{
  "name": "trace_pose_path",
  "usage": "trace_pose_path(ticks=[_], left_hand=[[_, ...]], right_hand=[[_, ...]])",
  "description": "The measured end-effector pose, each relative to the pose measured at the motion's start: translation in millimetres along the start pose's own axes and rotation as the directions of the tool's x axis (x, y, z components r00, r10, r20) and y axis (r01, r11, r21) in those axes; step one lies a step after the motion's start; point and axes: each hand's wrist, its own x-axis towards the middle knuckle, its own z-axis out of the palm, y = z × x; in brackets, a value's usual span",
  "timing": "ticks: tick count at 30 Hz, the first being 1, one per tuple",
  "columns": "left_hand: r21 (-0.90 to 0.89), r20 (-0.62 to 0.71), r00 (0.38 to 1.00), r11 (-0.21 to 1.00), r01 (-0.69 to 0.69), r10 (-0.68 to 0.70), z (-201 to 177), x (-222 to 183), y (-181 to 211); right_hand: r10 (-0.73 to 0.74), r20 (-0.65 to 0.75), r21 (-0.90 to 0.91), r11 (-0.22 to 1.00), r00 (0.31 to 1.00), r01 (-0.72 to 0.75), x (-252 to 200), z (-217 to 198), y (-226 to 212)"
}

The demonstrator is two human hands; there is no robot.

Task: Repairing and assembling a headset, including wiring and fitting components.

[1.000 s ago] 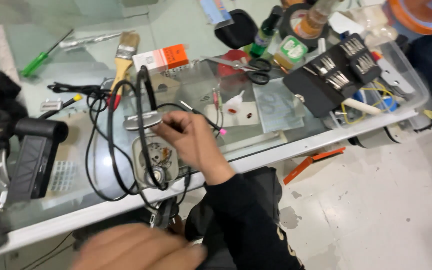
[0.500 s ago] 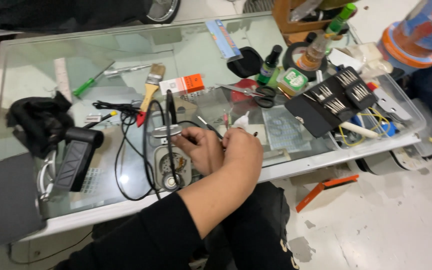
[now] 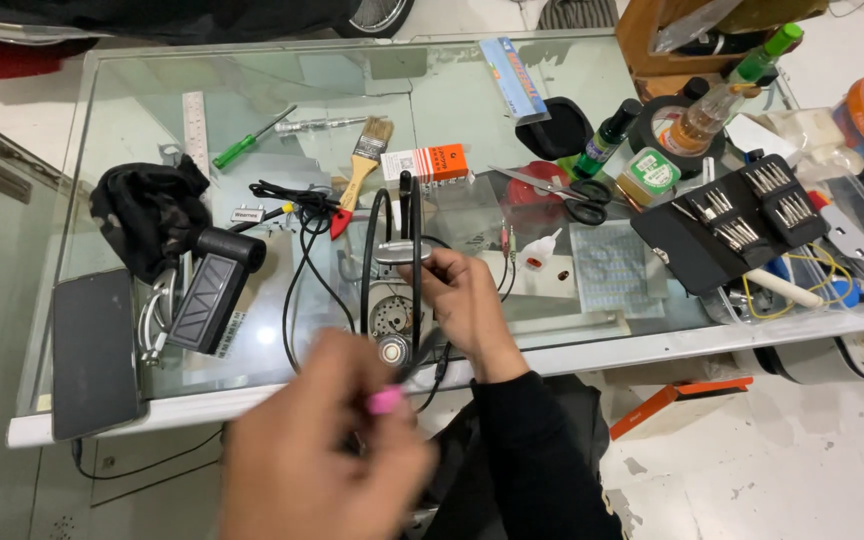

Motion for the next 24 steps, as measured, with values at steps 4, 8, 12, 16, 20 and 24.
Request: trace_pose_path(ticks=[4, 8, 12, 16, 20, 24], left_hand=[[-0.289, -0.266, 0.963, 0.957, -0.032, -0.048, -34.4, 21.0, -67.7], [-0.509, -0.197, 0.917, 0.836, 0.207, -0.347, -38.0, 47.8, -85.7], [-0.541, 0.039, 0.920, 0.766, 0.348, -0.390, 3.5, 75.3, -121.7], [-0.344, -0.055, 0.956, 0.904, 0.254, -0.289, 28.8, 82.6, -113.0], [0.023, -0.240, 0.950, 0.980, -0.200, 0.199, 45.2, 87.6, -113.3], [0.129, -0.243, 0.905, 0.937, -0.326, 0.348, 52.4, 87.0, -109.0]], right_hand=[[0.035, -0.006, -0.130, 0.991, 0.999, -0.036, -7.3, 4.2, -18.9], [0.000, -0.067, -0.049, 0.999, 0.998, -0.003, -3.1, 5.7, -13.2], [-0.093, -0.125, -0.158, 0.985, 0.988, 0.073, -4.6, 5.2, -11.4], [-0.026, -0.150, -0.127, 0.992, 0.988, 0.007, -12.7, 8.5, -23.7], [-0.006, -0.164, -0.095, 0.995, 0.986, -0.009, -12.4, 7.8, -23.9], [0.023, -0.166, -0.063, 0.997, 0.986, -0.034, -11.0, 7.7, -24.6]])
